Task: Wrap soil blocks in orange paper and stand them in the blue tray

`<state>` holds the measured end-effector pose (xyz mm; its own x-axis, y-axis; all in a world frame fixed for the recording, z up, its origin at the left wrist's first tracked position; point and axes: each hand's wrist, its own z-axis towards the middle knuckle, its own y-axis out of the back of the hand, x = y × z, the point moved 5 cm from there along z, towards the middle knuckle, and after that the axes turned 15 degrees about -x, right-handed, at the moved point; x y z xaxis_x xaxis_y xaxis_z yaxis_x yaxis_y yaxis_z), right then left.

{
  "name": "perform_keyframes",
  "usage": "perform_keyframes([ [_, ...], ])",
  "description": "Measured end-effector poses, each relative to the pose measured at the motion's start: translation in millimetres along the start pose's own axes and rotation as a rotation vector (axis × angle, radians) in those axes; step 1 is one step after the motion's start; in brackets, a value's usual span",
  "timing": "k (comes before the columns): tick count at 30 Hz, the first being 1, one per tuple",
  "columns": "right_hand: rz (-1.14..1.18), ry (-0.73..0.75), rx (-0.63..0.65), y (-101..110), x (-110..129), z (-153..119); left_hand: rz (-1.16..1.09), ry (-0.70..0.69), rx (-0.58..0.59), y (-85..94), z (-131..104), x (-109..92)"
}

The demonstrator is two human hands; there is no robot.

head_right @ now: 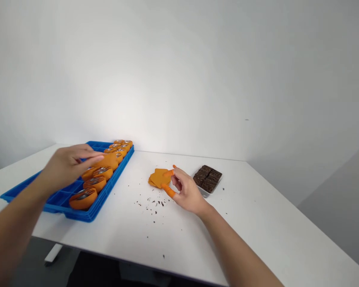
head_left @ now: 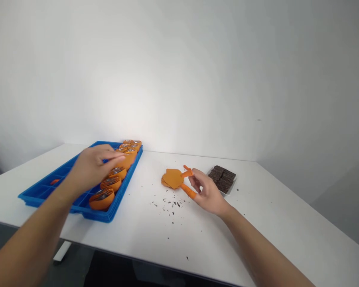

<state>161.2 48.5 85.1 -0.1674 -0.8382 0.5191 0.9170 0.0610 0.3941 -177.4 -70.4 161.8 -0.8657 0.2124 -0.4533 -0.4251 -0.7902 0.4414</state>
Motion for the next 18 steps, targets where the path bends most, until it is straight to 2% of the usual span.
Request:
perform_keyframes([
  [2, -0.01, 0.011, 0.008, -1, -1, 0, -0.002, 0.192, -0.069, 18.7, 5, 43],
  [3, -0.014, 0.012, 0.016, -2, -1, 0, -0.025, 0.288, -0.055, 21.9, 3, 63],
  [5, -0.02, 0.009, 0.032, -4, -2, 0, -0.08, 0.436, -0.027, 21.1, -6, 98],
  [8, -0.023, 0.006, 0.039, -6, -2, -1, -0.129, 0.491, 0.003, 8.8, -26, 129],
  [10, -0.024, 0.002, 0.03, -6, -2, -1, -0.152, 0.501, 0.008, -1.8, -39, 140],
  [13, -0.027, -0.001, 0.03, -5, -3, -1, -0.101, 0.467, -0.029, -13.7, -55, 144],
  [18, -0.044, 0.006, 0.055, -5, 0, 1, 0.114, 0.239, -0.068, -25.9, -64, 135],
])
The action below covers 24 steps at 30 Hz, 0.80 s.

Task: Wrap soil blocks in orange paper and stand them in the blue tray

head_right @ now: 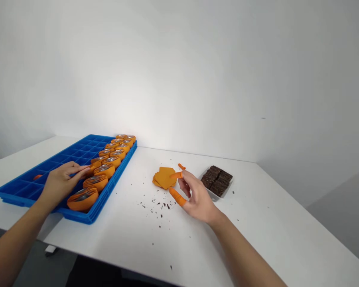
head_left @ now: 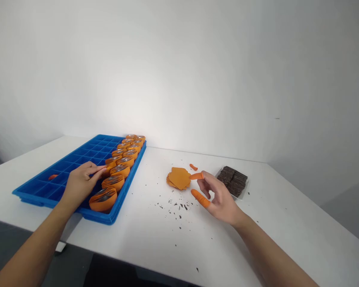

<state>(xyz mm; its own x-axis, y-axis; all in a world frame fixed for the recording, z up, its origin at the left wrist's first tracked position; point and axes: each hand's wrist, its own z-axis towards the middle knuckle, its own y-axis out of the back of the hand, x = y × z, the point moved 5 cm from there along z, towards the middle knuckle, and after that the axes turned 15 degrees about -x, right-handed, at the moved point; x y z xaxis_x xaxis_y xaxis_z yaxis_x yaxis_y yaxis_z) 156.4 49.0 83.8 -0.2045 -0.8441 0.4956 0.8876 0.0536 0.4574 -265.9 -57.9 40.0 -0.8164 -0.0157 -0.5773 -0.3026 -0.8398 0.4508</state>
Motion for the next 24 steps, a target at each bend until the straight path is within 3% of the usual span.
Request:
perform_keyframes([
  [4, -0.055, -0.014, 0.017, 0, 4, 1, 0.081, -0.141, 0.008, -7.4, -4, -4],
  [10, -0.089, -0.028, 0.048, -1, 4, -2, 0.236, -0.164, -0.081, -11.1, -2, 8],
  [13, -0.097, -0.021, 0.059, -2, 3, -2, 0.161, -0.122, -0.041, -14.3, 1, 15],
  [18, -0.108, -0.015, 0.053, -2, 1, -1, 0.192, -0.042, 0.203, -22.2, 2, 16],
  [24, -0.116, -0.02, 0.042, -1, -5, -1, 0.31, 0.138, 0.178, -19.9, 2, 25],
])
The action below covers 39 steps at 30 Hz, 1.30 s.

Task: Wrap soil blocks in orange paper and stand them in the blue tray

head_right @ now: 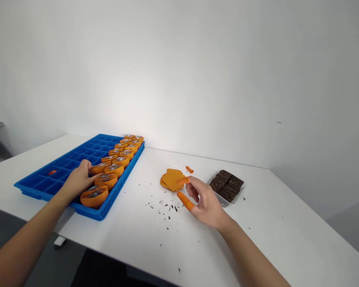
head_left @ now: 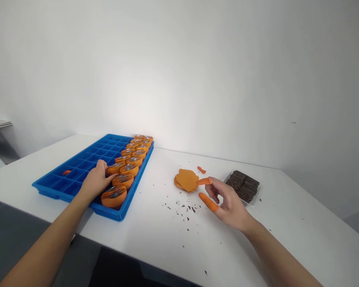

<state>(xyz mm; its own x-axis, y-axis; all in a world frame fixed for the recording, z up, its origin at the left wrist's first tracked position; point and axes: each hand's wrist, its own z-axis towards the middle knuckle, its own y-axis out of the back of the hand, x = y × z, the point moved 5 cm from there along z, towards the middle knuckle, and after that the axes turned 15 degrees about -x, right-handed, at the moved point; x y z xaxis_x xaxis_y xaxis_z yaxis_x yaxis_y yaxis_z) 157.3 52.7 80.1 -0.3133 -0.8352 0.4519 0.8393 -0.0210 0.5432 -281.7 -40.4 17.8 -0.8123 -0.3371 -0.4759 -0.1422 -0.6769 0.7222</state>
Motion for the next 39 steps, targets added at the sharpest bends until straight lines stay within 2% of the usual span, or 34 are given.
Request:
perform_keyframes([
  [7, 0.112, -0.006, -0.083, 1, -1, 2, -0.021, -0.019, -0.023, -6.6, 6, 6],
  [11, 0.098, -0.055, -0.141, 9, -3, 2, -0.076, 0.002, -0.029, -6.6, 5, 7],
  [20, 0.033, -0.042, -0.211, 14, -14, -2, -0.262, -0.149, -0.044, 5.5, -2, -14],
  [23, 0.023, -0.059, -0.207, 14, -16, -3, -0.345, -0.121, -0.008, 5.5, 12, -6],
  [26, 0.023, -0.08, -0.188, 14, -17, -3, -0.385, -0.067, 0.036, 2.5, 39, 7],
  [31, 0.014, -0.079, -0.161, 12, -20, -3, -0.483, -0.138, 0.206, -11.8, 76, 10],
  [33, 0.01, -0.083, -0.15, 11, -21, -4, -0.52, -0.185, 0.244, -18.0, 80, 8],
  [39, 0.031, -0.059, -0.084, 9, -17, -3, -0.529, -0.265, 0.191, -29.8, 72, 4],
])
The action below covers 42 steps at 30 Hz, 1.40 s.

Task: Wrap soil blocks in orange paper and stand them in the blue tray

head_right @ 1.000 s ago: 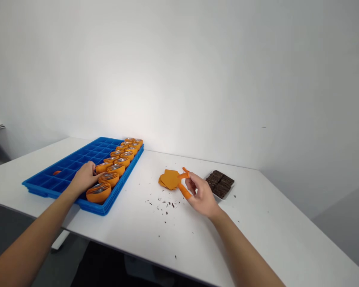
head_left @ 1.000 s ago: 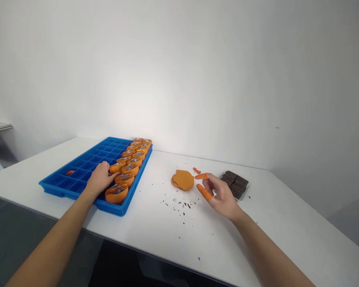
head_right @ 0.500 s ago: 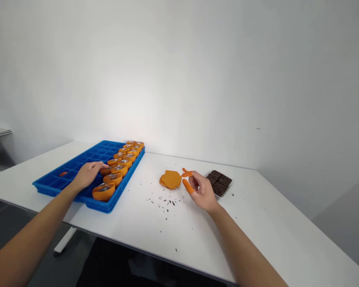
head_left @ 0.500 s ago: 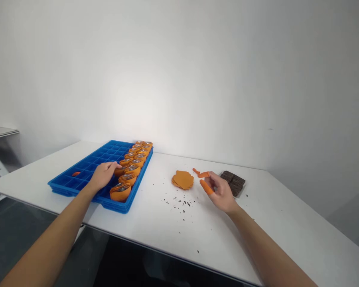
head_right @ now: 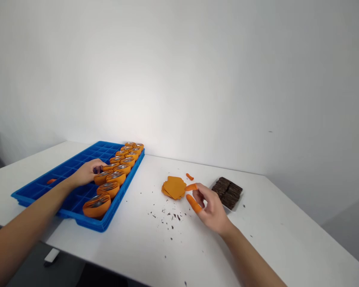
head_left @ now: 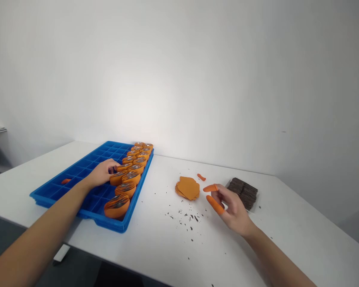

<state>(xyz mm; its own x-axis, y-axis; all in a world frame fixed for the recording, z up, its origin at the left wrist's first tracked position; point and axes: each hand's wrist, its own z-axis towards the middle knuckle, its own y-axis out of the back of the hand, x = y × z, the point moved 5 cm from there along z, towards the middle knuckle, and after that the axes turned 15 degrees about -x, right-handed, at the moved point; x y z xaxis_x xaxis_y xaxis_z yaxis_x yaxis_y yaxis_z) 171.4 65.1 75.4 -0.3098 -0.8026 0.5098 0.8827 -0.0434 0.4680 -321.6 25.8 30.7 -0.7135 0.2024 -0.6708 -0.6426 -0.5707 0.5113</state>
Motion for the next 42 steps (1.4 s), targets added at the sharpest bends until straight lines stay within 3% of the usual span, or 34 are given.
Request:
perform_keyframes([
  [10, -0.048, 0.083, 0.031, 1, 4, 4, 0.016, 0.007, 0.038, -12.2, -2, -6],
  [20, -0.078, 0.086, 0.041, 2, 5, 4, 0.097, 0.097, 0.041, -16.0, -3, -5],
  [27, -0.095, 0.068, 0.074, -3, 4, 3, 0.15, 0.19, -0.11, -13.7, -2, 3],
  [30, -0.117, 0.067, 0.082, -4, 4, 4, 0.127, 0.209, -0.148, -12.5, -2, 5],
  [37, -0.27, 0.17, 0.02, 1, -5, 7, -0.04, 0.222, -0.088, -9.0, 0, 6],
  [39, -0.299, 0.176, 0.001, 3, -12, 6, -0.098, 0.206, -0.131, -3.8, 0, 4],
  [42, -0.315, 0.136, -0.015, 6, -23, 4, -0.171, 0.172, -0.339, 14.8, 1, -3],
])
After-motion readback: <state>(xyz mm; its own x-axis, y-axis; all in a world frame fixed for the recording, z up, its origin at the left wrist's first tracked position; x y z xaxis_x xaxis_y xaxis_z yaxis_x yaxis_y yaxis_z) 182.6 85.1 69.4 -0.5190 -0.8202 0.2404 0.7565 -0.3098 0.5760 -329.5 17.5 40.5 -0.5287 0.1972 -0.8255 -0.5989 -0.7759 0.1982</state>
